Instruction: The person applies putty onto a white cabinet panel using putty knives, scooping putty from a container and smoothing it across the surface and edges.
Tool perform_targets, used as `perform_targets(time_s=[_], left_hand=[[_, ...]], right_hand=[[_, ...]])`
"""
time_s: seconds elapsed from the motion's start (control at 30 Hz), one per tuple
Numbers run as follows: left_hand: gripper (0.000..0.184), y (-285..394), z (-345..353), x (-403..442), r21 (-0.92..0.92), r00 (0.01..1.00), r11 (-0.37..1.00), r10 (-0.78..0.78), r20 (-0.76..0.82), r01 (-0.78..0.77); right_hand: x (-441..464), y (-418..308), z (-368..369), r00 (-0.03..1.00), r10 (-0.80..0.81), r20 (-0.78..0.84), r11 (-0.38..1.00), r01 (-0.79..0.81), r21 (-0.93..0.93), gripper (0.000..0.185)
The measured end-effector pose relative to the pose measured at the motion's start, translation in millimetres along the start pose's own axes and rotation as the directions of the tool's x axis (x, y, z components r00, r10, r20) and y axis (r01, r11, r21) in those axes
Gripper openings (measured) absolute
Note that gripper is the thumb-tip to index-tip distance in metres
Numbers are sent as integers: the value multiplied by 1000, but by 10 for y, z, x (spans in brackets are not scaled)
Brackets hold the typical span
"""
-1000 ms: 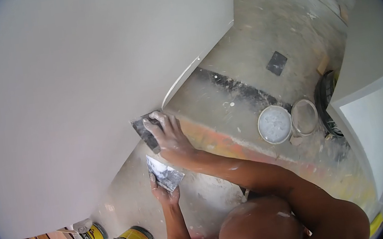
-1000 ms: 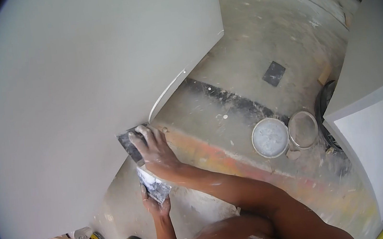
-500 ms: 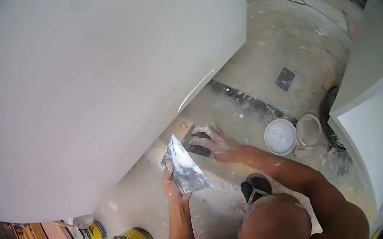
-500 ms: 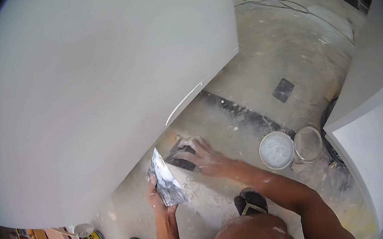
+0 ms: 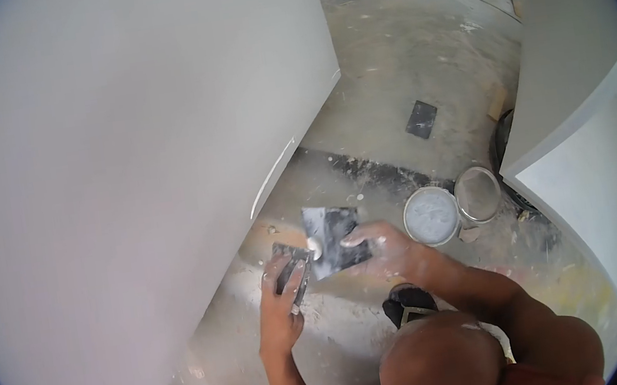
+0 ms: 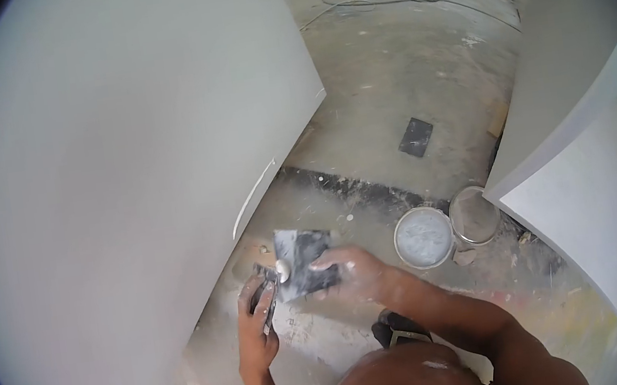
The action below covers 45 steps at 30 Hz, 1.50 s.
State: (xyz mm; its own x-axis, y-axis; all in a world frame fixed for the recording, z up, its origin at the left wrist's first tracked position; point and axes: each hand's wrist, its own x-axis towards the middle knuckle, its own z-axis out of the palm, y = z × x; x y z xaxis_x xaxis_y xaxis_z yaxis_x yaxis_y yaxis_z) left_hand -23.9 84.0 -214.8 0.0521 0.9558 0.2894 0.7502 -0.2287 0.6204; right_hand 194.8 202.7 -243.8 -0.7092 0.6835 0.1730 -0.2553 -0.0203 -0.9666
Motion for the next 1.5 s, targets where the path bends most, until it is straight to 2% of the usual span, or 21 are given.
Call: perform_targets(time_s=[0.03,0.07,0.1,0.17,0.27,0.3,0.37,0.4,0.47,0.7,0.77,0.8,1.03,1.1,1.13,1.2,1.23,1.3,1.37,1.43,1.5], left_hand=[[71,-96,-31,-20,155,991,988,-39,131,18],[70,-29,-58,14,274,976,959,10,219,-71],[70,-75,3,-24,271,974,960,13,226,-76],[69,-182,185,-167,-123,987,985,-108,121,123],[63,-76,287,-155,-207,989,967,-148,26,150],[61,-64,299,-152,-230,986,960,-166,-5,161],[58,-94,332,-188,-225,986,960,-168,14,167],[55,-115,352,-205,-221,986,961,-167,28,169],[53,-99,341,-191,-236,984,956,-175,13,174],[62,-206,483,-267,-343,963,908,-269,-36,241],[64,-231,529,-271,-349,960,902,-279,-23,254],[66,-245,543,-280,-352,955,896,-295,-13,272],[60,-437,577,-451,-421,910,830,-414,-27,365],[55,-555,620,-627,-657,680,492,-732,42,571],[55,-683,670,-757,-659,671,485,-740,41,575],[54,-883,742,-913,-982,561,-44,-815,142,184],[54,-894,740,-945,-983,558,-44,-818,139,180],[61,-815,653,-852,-967,574,-239,-781,246,89],[61,-975,700,-1012,-967,622,-255,-756,206,10],[58,-1091,667,-1186,-946,554,-296,-813,177,-132],[53,-1053,619,-1217,-947,553,-275,-821,141,-167]], right_hand=[[59,-37,-128,981,165,-100,944,-128,303,28],[145,-91,-281,928,344,-139,783,-202,589,31],[246,-132,-424,849,516,-116,536,-215,817,34],[541,113,-806,871,342,-353,785,-58,617,37],[1087,331,-1301,728,135,-672,988,-50,144,29],[1259,330,-1396,683,41,-729,998,-59,1,29],[1496,62,-1494,624,68,-778,909,-361,-210,28],[1632,113,-1544,624,73,-778,907,-365,-208,28],[1856,182,-1536,462,-460,-758,821,-104,-561,28],[1754,209,-1048,487,-445,-752,823,-108,-557,31],[1645,155,-1029,588,-260,-766,913,-109,-393,31],[1644,127,-1093,588,-258,-767,913,-110,-392,31],[1946,226,-1447,487,-501,-716,794,-71,-604,31],[1973,285,-1331,473,-534,-701,772,-65,-632,31],[1932,312,-1209,483,-512,-711,776,-95,-623,31],[1848,371,-937,498,-488,-717,778,-123,-616,32],[1807,407,-780,524,-484,-701,790,-83,-608,32],[1724,438,-416,579,-463,-671,814,-23,-581,38],[1612,517,42,626,-453,-634,813,-2,-582,51],[1494,595,494,654,-455,-604,803,8,-596,60],[1392,594,784,753,-367,-546,847,28,-531,74]])
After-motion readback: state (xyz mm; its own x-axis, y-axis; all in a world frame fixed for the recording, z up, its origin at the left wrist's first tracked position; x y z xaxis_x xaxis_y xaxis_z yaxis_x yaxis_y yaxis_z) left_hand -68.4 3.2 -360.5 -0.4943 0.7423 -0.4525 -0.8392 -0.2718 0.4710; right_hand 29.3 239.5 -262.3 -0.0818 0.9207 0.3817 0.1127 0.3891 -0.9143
